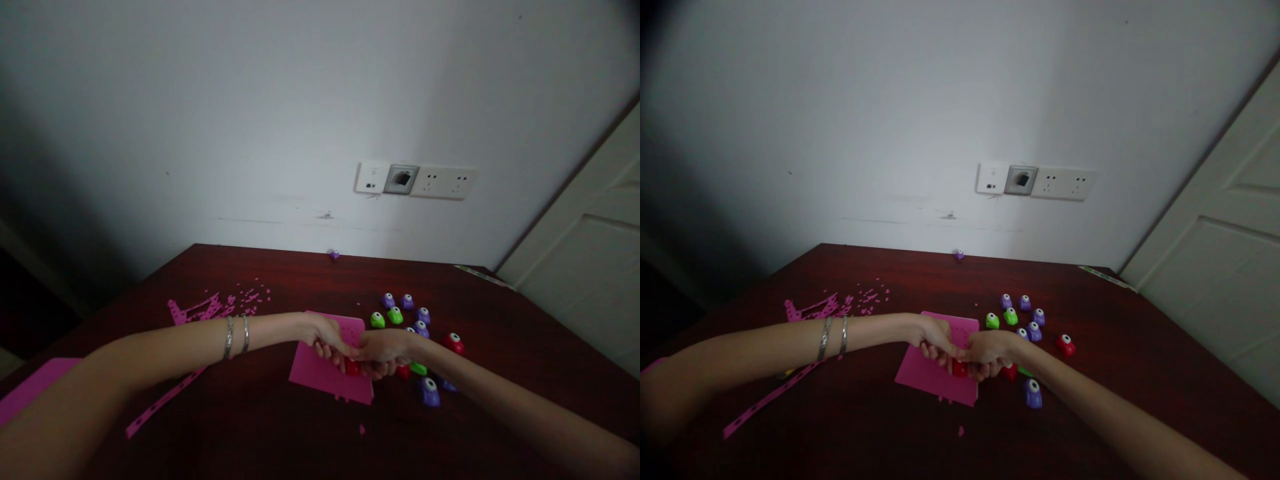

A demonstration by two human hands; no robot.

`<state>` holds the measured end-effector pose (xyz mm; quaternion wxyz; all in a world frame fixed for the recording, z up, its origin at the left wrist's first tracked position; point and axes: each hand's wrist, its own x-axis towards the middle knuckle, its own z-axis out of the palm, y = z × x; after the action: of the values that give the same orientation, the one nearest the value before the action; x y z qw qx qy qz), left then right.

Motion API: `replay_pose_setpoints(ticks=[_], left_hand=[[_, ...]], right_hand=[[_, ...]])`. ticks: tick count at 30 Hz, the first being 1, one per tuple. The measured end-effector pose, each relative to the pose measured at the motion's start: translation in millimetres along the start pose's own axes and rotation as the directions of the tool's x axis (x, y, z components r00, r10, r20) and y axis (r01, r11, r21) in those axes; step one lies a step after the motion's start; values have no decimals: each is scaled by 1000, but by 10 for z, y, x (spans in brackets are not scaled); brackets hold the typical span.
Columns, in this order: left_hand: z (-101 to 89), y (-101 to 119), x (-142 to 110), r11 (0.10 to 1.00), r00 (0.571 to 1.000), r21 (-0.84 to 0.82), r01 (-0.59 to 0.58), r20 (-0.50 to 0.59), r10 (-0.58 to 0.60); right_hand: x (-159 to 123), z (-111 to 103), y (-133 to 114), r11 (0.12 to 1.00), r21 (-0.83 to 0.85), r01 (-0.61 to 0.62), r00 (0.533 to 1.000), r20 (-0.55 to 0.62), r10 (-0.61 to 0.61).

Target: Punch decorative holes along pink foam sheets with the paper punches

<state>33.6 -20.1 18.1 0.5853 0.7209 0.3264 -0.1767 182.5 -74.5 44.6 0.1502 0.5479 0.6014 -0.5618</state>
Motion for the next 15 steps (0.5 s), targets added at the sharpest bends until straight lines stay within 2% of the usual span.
replay_pose_setpoints(ticks=[3, 9, 12, 15], left_hand=[[-13, -36, 27, 989, 992, -118, 89, 104, -77], [-4, -85, 48, 987, 993, -159, 28, 116, -10], [31, -29, -8, 994, 999, -105, 42, 32, -39], [6, 77, -108, 997, 989, 71, 39, -145, -28]], right_hand=[[-14, 2, -12, 1000, -22, 4, 999, -40, -5], [-50, 37, -12, 999, -52, 16, 994, -107, -21], [-67, 81, 8, 998, -43, 41, 990, -132, -47], [-76, 125, 65, 989, -66, 132, 967, -209, -143]])
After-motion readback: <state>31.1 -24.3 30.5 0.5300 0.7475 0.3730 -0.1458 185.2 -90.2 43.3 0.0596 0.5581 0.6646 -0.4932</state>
